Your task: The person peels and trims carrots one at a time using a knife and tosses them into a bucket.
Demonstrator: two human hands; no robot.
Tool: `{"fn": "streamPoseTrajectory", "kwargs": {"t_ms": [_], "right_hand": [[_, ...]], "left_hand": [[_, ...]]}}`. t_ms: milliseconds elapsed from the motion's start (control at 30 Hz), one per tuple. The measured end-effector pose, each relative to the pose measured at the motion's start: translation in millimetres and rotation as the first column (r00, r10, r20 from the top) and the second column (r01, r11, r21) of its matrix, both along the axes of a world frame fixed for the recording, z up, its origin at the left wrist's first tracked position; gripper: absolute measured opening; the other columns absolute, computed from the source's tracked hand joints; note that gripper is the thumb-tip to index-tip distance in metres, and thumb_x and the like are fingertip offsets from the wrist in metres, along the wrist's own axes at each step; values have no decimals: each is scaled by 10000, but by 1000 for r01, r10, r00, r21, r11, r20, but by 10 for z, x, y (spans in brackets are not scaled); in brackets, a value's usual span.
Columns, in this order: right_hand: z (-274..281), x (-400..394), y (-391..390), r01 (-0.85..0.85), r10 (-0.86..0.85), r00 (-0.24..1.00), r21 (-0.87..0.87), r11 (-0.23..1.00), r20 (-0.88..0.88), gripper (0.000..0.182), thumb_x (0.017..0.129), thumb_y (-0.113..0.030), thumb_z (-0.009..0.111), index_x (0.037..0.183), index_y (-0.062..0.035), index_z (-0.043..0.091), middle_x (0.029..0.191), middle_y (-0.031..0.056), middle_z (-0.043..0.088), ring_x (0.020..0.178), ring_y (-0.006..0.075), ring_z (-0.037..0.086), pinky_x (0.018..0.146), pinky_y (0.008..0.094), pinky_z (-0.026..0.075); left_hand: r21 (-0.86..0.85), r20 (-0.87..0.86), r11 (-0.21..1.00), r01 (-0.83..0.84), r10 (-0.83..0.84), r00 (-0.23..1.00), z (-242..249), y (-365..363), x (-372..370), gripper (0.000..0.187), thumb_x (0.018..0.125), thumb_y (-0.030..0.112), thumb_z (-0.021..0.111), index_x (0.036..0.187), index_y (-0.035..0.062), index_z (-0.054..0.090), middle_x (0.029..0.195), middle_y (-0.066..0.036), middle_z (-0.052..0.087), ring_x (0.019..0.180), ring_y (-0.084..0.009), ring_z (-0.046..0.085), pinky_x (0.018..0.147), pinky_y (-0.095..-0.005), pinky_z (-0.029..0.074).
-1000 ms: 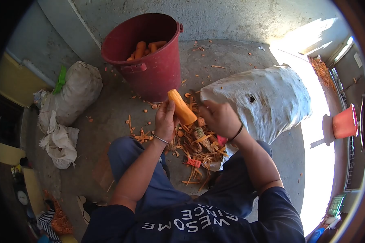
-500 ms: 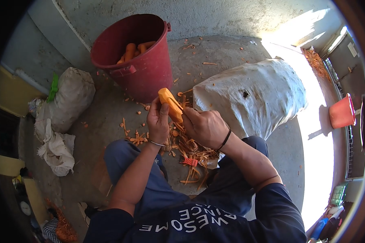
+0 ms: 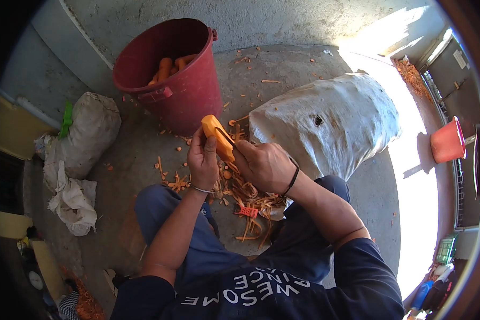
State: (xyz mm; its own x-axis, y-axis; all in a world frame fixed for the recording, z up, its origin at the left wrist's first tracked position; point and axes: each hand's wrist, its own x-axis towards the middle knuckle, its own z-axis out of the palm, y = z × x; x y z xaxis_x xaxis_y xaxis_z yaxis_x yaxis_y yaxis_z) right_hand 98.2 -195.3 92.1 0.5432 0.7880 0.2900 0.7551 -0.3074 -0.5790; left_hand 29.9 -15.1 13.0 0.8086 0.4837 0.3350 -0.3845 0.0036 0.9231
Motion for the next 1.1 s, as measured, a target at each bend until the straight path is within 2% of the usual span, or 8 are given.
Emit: {"fn": "streamPoseTrajectory", "kwargs": {"t_ms": [367, 433, 567, 600, 667, 767, 833, 1100], "right_hand": [[-68, 23, 41, -24, 21, 998, -57, 998, -52, 240, 1039, -208, 617, 913, -4, 621, 657, 231, 628, 629, 446, 666, 606, 538, 527], [-114, 40, 56, -58, 58, 998, -91, 994, -3, 222, 957, -188, 626, 963, 34, 625, 667, 211, 675, 653, 411, 725, 614, 506, 581], [-166, 15, 118, -56, 53, 998, -141, 988, -22, 215, 948, -175, 621, 968, 38, 627, 680, 215, 684, 656, 409, 727, 615, 505, 583], [-170, 8, 137, -21, 15, 999, -142, 990, -47, 224, 980, -186, 604, 913, 27, 624, 670, 234, 656, 663, 435, 704, 634, 530, 563], [-181, 24, 159, 17, -26, 998, -139, 990, -64, 264, 1012, -198, 587, 859, 15, 621, 659, 253, 628, 669, 460, 681, 653, 555, 543], [-230, 44, 194, -4, -7, 997, -145, 989, -81, 277, 1004, -192, 580, 842, 28, 620, 683, 272, 636, 685, 474, 678, 674, 556, 547], [-238, 53, 216, -1, -17, 990, -126, 992, -139, 281, 999, -194, 577, 840, 32, 628, 705, 285, 644, 701, 485, 677, 693, 561, 547], [-243, 33, 263, 12, -35, 994, -201, 979, -107, 295, 988, -226, 586, 843, 26, 639, 726, 279, 660, 723, 480, 688, 708, 562, 552]], "left_hand": [[-62, -67, 995, -78, 74, 995, -31, -44, 0, 470, 1138, 307, 582, 1454, -40, 558, 1267, -60, 674, 1148, -113, 638, 999, -279, 532], [-85, -74, 993, -81, 75, 994, -72, -40, 19, 456, 1142, 304, 575, 1442, -39, 572, 1257, -57, 679, 1139, -111, 638, 995, -276, 530], [-133, -149, 986, -101, 81, 985, -119, -40, 32, 411, 1149, 300, 560, 1388, -30, 615, 1214, -43, 688, 1085, -96, 635, 960, -265, 529], [-133, -150, 986, -101, 81, 985, -153, -39, 34, 411, 1149, 300, 560, 1388, -30, 615, 1214, -43, 688, 1085, -96, 635, 960, -265, 529], [-308, -136, 949, -75, 34, 990, -246, -29, 92, 382, 1150, 301, 560, 1343, -20, 637, 1179, -29, 687, 1042, -81, 628, 924, -259, 528], [-365, -126, 929, -62, 16, 992, -300, -14, 102, 358, 1149, 297, 565, 1301, -14, 655, 1140, -20, 688, 1013, -69, 627, 902, -257, 530], [-358, -139, 931, -77, 28, 990, -287, -14, 92, 361, 1149, 297, 564, 1299, -16, 660, 1132, -22, 691, 1006, -68, 628, 900, -256, 531], [-293, -180, 946, -138, 88, 980, -252, 51, 119, 389, 1148, 312, 565, 1299, -30, 672, 1115, -35, 710, 971, -76, 644, 874, -256, 543]]}}
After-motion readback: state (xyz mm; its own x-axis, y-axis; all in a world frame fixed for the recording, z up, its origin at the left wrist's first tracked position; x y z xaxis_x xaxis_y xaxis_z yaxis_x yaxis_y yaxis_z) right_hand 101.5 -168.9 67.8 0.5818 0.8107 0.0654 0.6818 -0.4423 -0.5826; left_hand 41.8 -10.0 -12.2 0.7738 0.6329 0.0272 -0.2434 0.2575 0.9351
